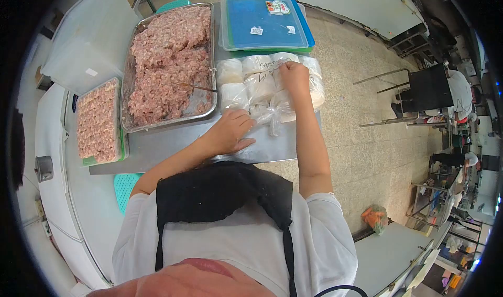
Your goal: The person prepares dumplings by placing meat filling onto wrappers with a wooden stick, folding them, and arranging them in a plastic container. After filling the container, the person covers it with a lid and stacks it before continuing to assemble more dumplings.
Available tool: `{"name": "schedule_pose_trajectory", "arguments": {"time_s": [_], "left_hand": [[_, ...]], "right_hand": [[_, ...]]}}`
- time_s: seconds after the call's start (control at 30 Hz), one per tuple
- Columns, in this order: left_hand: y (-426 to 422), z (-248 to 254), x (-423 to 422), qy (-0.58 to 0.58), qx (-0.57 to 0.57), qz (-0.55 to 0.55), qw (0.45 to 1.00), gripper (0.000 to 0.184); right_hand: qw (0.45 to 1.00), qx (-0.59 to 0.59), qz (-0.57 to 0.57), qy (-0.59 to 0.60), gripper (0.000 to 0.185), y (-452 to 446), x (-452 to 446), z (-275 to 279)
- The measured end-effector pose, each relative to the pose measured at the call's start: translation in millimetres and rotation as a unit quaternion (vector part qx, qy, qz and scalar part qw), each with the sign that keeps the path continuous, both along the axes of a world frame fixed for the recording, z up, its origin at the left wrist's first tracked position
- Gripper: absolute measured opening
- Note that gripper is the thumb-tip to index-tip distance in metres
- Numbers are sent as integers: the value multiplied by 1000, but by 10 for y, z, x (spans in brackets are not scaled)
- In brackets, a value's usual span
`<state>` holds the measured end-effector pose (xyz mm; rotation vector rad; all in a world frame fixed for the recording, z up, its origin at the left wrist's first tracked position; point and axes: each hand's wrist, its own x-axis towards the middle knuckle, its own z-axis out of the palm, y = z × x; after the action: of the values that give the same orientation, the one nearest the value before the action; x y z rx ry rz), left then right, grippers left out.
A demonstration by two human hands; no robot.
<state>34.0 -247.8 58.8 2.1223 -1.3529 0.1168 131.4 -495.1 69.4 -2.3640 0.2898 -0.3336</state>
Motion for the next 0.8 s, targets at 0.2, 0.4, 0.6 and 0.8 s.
{"name": "schedule_pose_trajectory", "arguments": {"time_s": [0.2, 0.4, 0.6, 0.8], "left_hand": [[245, -45, -26, -8, 15, 15, 1000, 69], [259, -1, -76, -16, 54, 116, 992, 75], [406, -81, -119, -13, 44, 90, 995, 68], [944, -128, -237, 106, -20, 51, 993, 51]], "right_hand": [[958, -215, 187, -26, 32, 198, -234, -72], [898, -296, 305, -116, 64, 301, -626, 86], [898, -317, 301, -43, 71, 286, -735, 41], [950, -219, 210, -77, 65, 204, -779, 62]]}}
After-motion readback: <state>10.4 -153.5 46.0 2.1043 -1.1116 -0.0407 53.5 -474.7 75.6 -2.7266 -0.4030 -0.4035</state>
